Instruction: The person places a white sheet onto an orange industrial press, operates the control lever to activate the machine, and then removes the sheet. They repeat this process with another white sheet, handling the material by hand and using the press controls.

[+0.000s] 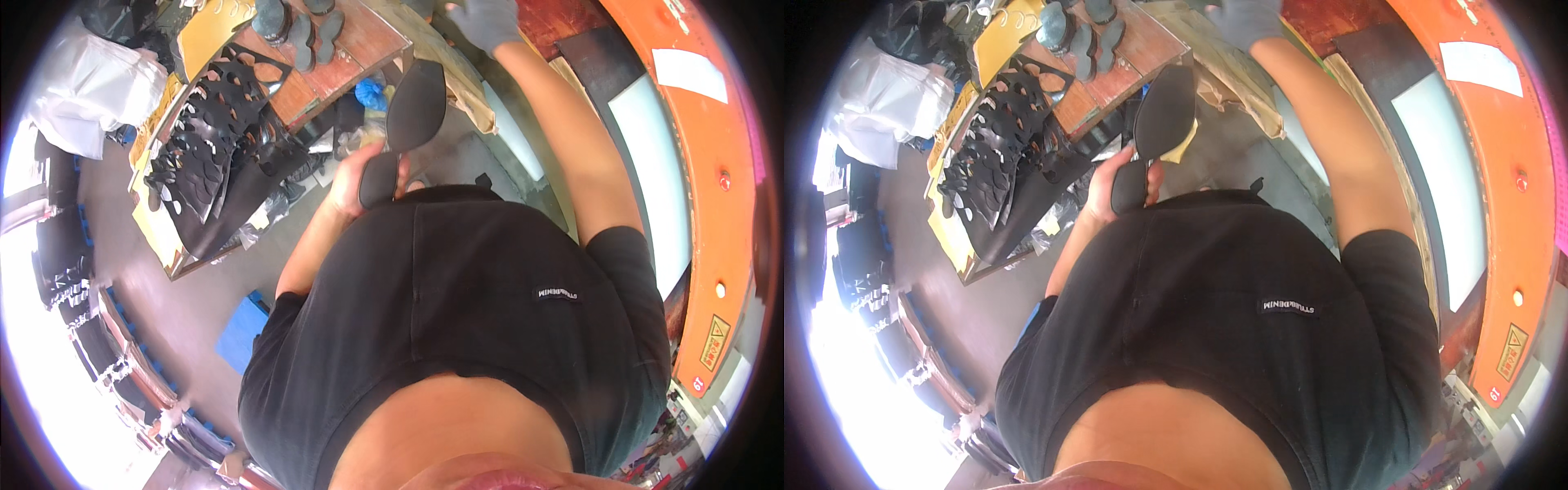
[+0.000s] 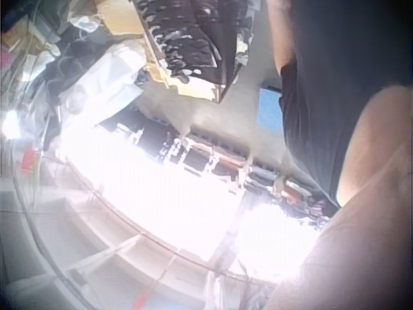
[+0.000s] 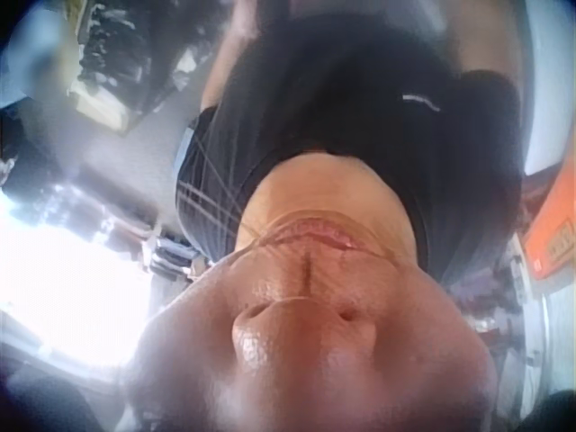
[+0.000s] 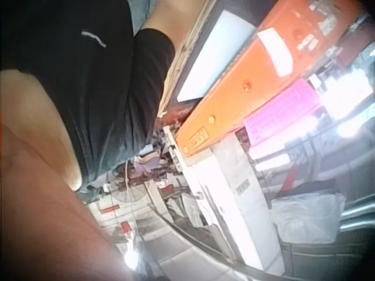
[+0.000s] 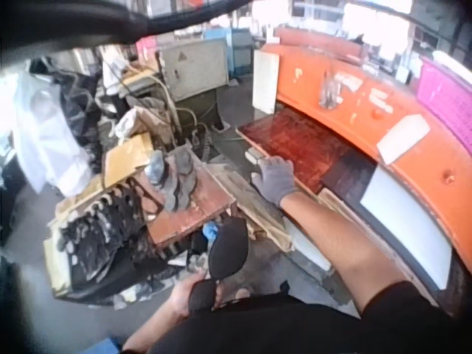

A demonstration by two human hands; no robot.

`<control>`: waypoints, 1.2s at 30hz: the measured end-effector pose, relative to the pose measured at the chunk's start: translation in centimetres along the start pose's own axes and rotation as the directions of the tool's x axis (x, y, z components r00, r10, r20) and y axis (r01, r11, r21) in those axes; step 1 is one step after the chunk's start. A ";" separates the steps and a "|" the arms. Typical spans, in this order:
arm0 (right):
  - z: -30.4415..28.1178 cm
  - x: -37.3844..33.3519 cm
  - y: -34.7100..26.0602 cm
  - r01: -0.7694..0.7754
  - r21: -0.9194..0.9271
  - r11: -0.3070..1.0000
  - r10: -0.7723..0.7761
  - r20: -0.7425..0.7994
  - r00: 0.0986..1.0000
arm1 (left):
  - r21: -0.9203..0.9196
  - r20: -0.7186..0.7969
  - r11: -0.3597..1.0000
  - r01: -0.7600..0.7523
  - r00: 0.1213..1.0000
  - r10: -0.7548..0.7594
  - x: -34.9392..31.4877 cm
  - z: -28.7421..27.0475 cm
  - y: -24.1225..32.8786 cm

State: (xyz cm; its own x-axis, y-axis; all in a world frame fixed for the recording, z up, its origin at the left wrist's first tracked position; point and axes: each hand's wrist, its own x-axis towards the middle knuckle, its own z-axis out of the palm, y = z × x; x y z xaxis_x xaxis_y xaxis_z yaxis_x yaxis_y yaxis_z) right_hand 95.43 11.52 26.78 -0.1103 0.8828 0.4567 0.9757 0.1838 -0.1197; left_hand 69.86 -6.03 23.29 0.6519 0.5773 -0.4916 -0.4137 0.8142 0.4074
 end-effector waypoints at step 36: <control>-4.3 -10.8 -0.5 -0.577 0.748 0.327 0.174 0.553 0.815 | 0.279 -0.009 0.958 0.064 0.998 -0.063 2.7 1.5 0.1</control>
State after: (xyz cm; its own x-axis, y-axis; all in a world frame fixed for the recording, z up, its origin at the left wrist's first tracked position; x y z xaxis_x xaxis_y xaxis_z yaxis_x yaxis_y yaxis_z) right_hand 96.92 0.03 25.74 -0.0244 0.9904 -0.1359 0.2412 -0.1261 -0.9622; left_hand 72.51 -4.49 23.22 0.6708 0.5250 -0.5238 -0.1773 0.7993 0.5741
